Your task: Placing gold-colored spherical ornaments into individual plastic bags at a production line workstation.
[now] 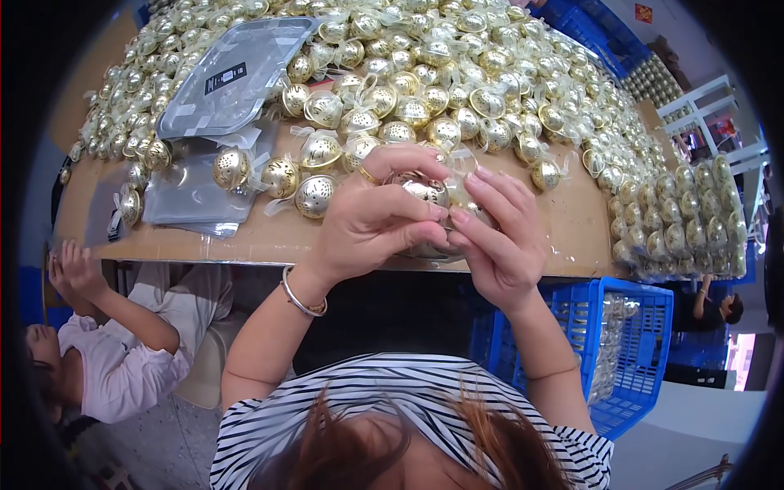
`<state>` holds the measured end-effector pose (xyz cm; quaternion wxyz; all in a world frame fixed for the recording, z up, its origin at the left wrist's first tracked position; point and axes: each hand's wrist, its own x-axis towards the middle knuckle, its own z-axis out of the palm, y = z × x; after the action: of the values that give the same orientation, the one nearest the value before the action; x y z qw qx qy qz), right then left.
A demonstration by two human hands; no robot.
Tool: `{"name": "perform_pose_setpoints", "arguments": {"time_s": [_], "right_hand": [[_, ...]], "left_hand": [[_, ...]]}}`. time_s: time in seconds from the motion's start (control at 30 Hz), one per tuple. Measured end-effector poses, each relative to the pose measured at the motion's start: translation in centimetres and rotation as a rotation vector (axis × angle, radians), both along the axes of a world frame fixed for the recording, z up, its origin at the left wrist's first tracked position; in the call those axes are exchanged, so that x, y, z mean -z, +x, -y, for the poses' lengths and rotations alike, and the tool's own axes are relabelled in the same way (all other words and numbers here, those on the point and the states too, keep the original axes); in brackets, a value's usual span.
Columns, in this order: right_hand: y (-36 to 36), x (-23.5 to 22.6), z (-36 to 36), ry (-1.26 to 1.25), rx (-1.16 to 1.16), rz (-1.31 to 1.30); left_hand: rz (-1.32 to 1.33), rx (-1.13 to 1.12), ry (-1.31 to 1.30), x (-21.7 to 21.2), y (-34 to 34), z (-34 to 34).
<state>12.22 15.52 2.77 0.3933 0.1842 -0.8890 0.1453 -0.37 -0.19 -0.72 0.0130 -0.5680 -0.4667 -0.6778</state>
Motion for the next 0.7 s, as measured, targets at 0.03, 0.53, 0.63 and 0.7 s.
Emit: {"name": "perform_pose_setpoints", "arguments": {"time_s": [0.03,0.53,0.63,0.7], "right_hand": [[0.1,-0.1,-0.1,-0.009,0.000,0.028],[-0.8,-2.6,-1.5,-1.362,-0.073,0.921],[0.2,3.6,-1.5,-1.502,-0.493,0.591],[1.4,8.6,-0.7,-1.119,-0.258,0.636]], "left_hand": [[0.005,-0.022,-0.028,-0.2,0.3,0.1],[0.728,-0.175,-0.411,-3.8,3.9,0.4],[0.694,-0.232,-0.224,-1.2,2.1,-0.2],[0.831,-0.066,-0.187,-1.8,1.3,0.2]]}}
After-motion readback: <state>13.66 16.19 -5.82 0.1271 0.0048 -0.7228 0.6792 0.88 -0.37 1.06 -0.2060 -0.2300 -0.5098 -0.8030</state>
